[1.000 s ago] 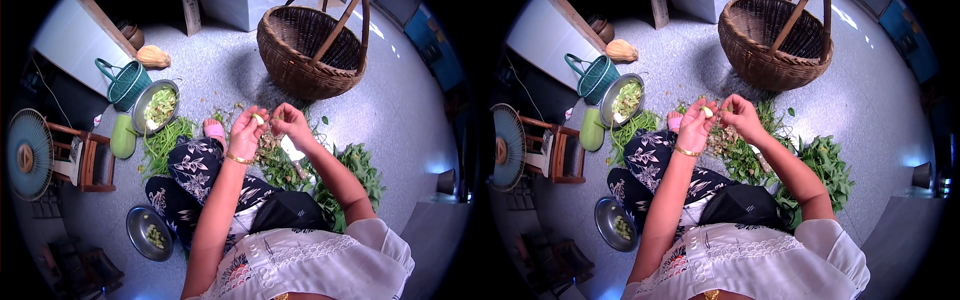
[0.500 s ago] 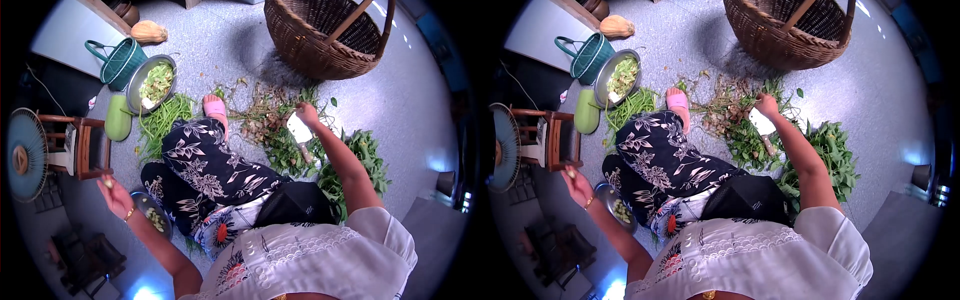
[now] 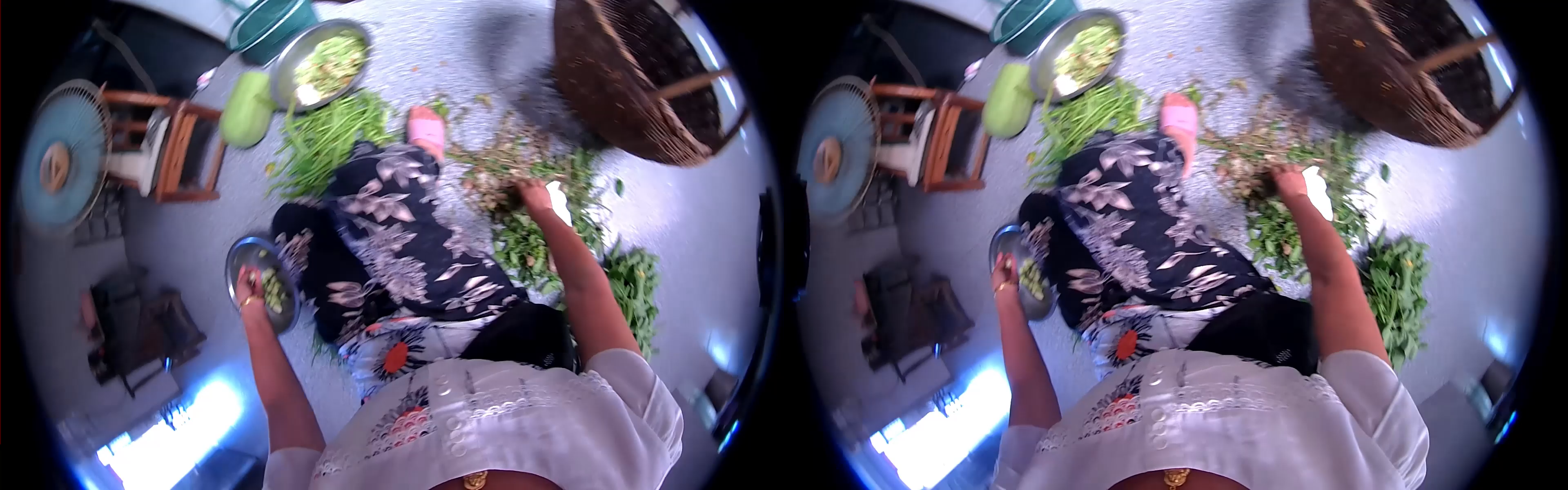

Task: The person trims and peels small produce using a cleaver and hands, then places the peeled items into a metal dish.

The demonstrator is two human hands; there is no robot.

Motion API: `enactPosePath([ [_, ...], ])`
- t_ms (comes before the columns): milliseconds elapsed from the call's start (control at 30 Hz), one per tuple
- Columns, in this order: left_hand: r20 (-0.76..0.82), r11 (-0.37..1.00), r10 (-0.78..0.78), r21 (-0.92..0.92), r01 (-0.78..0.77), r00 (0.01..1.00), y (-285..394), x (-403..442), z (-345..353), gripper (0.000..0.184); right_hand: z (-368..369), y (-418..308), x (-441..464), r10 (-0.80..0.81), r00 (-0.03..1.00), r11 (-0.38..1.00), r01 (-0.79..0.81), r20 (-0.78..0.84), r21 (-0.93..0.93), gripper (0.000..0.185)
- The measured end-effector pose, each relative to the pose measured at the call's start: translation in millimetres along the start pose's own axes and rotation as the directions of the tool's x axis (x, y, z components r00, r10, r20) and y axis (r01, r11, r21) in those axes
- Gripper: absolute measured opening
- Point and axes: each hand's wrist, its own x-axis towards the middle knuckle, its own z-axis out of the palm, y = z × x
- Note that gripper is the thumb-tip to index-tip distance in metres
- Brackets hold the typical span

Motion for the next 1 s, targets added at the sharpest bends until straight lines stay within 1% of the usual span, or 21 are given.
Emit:
enactPosePath([
  [67,-0.005,1.000,-0.005,-0.012,0.005,1.000,5.6,2.2,-0.6,0.037,-14.3,-4.3,-2.9,0.021,0.999,1.000,-0.021,0.039,0.008,0.030],
  [100,-0.010,0.999,0.006,-0.038,-0.007,1.000,6.6,4.4,-3.8,0.038,-5.5,-0.4,-5.9,-0.014,0.997,0.999,0.016,-0.077,0.032,0.028],
  [167,0.020,1.000,0.025,0.006,-0.026,0.999,7.7,17.0,-18.8,0.042,-15.3,-3.7,-12.9,0.090,0.995,0.969,-0.077,-0.045,0.234,0.032],
  [233,-0.217,0.995,0.048,0.094,-0.028,0.975,18.6,2.5,-10.5,0.047,-29.6,-5.1,-22.3,0.056,0.994,0.953,-0.026,-0.090,0.300,0.032],
  [267,-0.240,0.996,0.060,0.082,-0.041,0.969,24.9,-6.4,-7.1,0.047,-18.2,4.2,-23.8,0.059,0.987,0.956,-0.013,-0.148,0.294,0.029],
  [300,-0.328,0.978,0.087,0.208,-0.018,0.941,30.9,-14.4,-2.8,0.047,-8.9,12.0,-24.8,0.067,0.976,0.958,-0.005,-0.207,0.287,0.026],
  [333,-0.407,0.945,0.121,0.327,0.021,0.905,34.4,-18.3,2.2,0.048,-12.5,14.1,-28.5,0.101,0.983,0.919,-0.034,-0.151,0.393,0.025],
  [367,-0.419,0.949,0.126,0.315,0.014,0.899,36.7,-18.2,7.3,0.048,-17.0,18.0,-33.0,0.130,0.988,0.868,-0.071,-0.088,0.492,0.025],
  [500,-0.164,0.904,0.372,0.286,-0.317,0.914,49.8,-45.8,70.3,0.028,-7.9,26.5,-41.6,0.222,0.940,0.696,0.033,-0.259,0.718,0.025],
  [567,-0.023,0.842,0.520,0.181,-0.508,0.854,52.5,-66.4,122.4,0.015,-27.9,25.0,-40.9,0.293,0.937,0.277,-0.275,0.191,0.921,0.020],
  [600,0.095,0.632,0.704,0.369,-0.681,0.704,50.4,-75.3,151.5,0.015,-36.4,17.2,-41.7,0.322,0.932,0.057,-0.195,0.167,0.979,0.016],
  [633,0.177,0.626,0.744,0.151,-0.765,0.644,53.1,-102.9,188.4,0.020,-56.0,11.7,-42.1,0.333,0.920,0.041,-0.235,0.208,0.971,0.016],
  [700,0.417,0.724,0.670,-0.184,-0.665,0.614,62.3,-172.5,254.8,0.017,-52.3,17.7,-30.9,0.375,0.903,-0.104,-0.184,0.210,0.977,0.023],
  [733,0.494,0.529,0.753,-0.062,-0.847,0.434,51.8,-193.5,281.5,0.015,-80.7,1.9,-36.3,0.354,0.914,-0.139,-0.160,0.200,0.977,0.024],
  [767,0.537,0.360,0.806,-0.109,-0.926,0.250,45.0,-232.4,305.1,0.013,-99.0,-6.8,-38.1,0.327,0.934,-0.151,-0.102,0.147,0.983,0.028],
  [800,0.782,0.858,0.441,-0.222,-0.464,0.441,35.6,-269.1,323.5,0.012,-101.2,-14.9,-37.2,0.438,0.898,0.008,-0.059,0.049,0.998,0.031],
  [833,0.760,0.673,0.604,-0.325,-0.665,0.240,1.5,-287.3,351.0,0.014,-118.5,-25.7,-40.0,0.425,0.905,0.064,-0.025,-0.004,0.998,0.033],
  [867,0.830,0.617,0.550,-0.335,-0.712,0.085,-32.6,-302.5,372.9,0.013,-116.9,-11.3,-35.8,0.308,0.948,0.027,-0.097,0.084,0.995,0.033],
  [900,0.906,0.421,0.410,-0.290,-0.859,-0.105,-74.7,-310.9,398.2,0.016,-133.4,-15.9,-38.7,0.258,0.950,-0.099,-0.154,0.175,0.983,0.032],
  [933,0.945,0.215,0.248,-0.267,-0.939,-0.212,-85.2,-331.0,396.9,0.022,-132.3,-14.6,-39.9,0.196,0.978,-0.043,-0.064,0.071,0.997,0.034],
  [1000,0.988,0.033,-0.080,-0.133,-0.991,-0.135,-110.9,-354.8,391.0,0.025,-137.4,-21.5,-39.1,0.118,0.992,0.003,0.041,-0.041,0.999,0.036],
])
